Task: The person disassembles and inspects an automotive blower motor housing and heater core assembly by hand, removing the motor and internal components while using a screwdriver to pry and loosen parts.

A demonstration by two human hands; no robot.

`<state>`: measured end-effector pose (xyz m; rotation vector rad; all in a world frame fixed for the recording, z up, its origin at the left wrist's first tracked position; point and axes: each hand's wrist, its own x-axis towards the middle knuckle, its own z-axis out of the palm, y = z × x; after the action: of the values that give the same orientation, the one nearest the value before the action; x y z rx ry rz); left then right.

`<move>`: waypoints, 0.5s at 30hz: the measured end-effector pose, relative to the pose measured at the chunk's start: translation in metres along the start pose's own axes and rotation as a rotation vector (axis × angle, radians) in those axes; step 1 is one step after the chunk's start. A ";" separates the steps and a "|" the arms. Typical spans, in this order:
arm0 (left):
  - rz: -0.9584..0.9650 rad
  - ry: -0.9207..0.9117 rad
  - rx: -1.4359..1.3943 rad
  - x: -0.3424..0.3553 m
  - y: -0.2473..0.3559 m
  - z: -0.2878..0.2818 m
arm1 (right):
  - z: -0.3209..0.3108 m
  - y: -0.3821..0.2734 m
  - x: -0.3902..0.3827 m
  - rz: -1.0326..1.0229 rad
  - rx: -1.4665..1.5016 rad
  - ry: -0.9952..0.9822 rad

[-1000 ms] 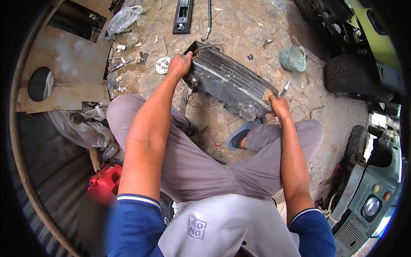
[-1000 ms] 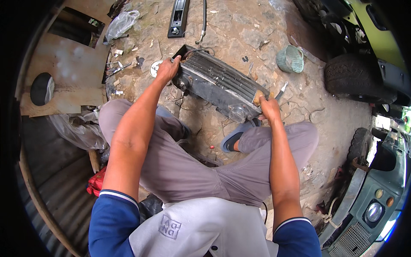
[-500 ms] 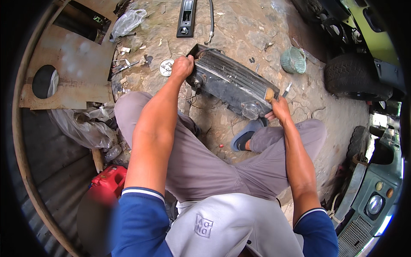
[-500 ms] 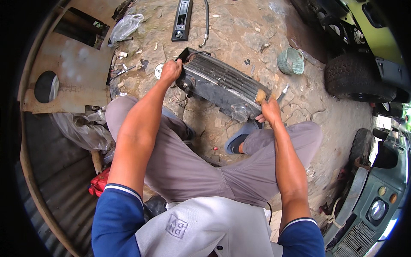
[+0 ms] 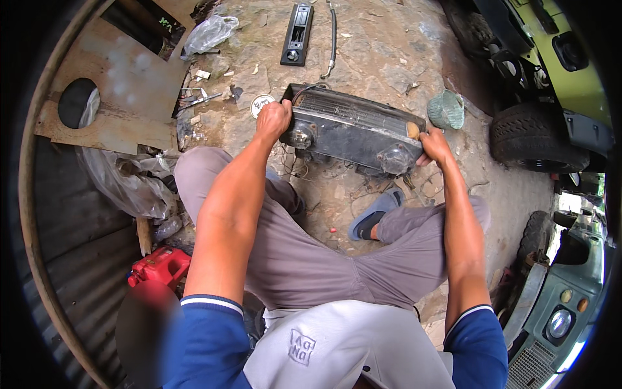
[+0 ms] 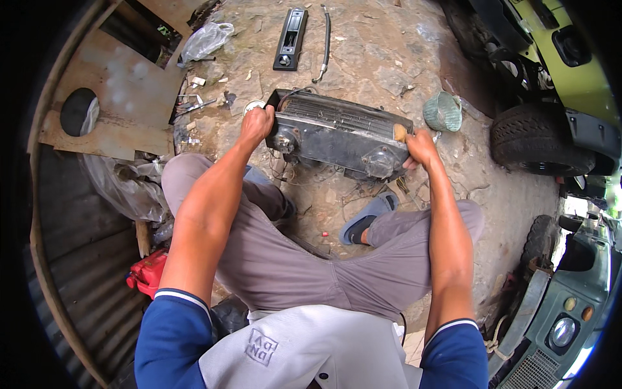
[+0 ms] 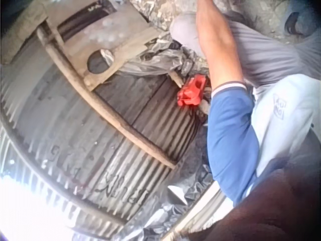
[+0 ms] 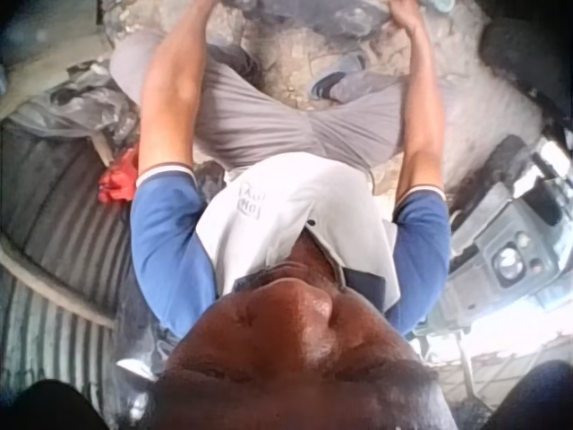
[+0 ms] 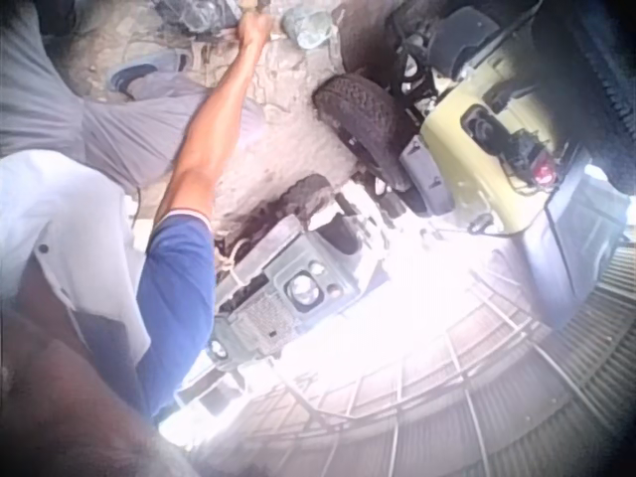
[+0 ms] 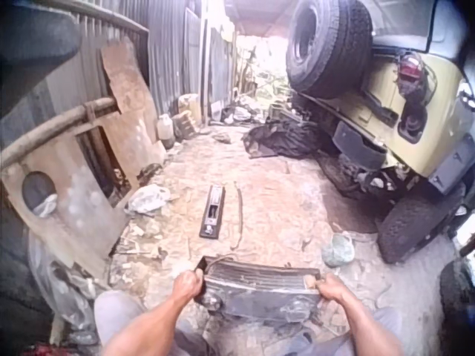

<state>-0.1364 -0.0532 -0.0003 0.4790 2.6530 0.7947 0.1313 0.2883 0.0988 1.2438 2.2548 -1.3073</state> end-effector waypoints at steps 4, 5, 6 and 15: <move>-0.011 -0.009 0.014 -0.004 -0.014 0.010 | 0.006 -0.007 0.026 0.030 -0.019 -0.033; -0.026 -0.010 0.016 -0.003 -0.017 0.016 | 0.009 -0.001 0.034 0.026 -0.024 -0.025; 0.024 0.000 0.039 0.000 -0.021 0.019 | 0.012 0.004 0.043 0.035 -0.033 -0.003; -0.148 -0.048 0.075 0.020 0.010 0.026 | 0.011 0.014 0.065 0.082 -0.111 0.154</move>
<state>-0.1416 -0.0250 -0.0191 0.3121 2.6448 0.6340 0.1007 0.3183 0.0471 1.4246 2.3168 -1.0758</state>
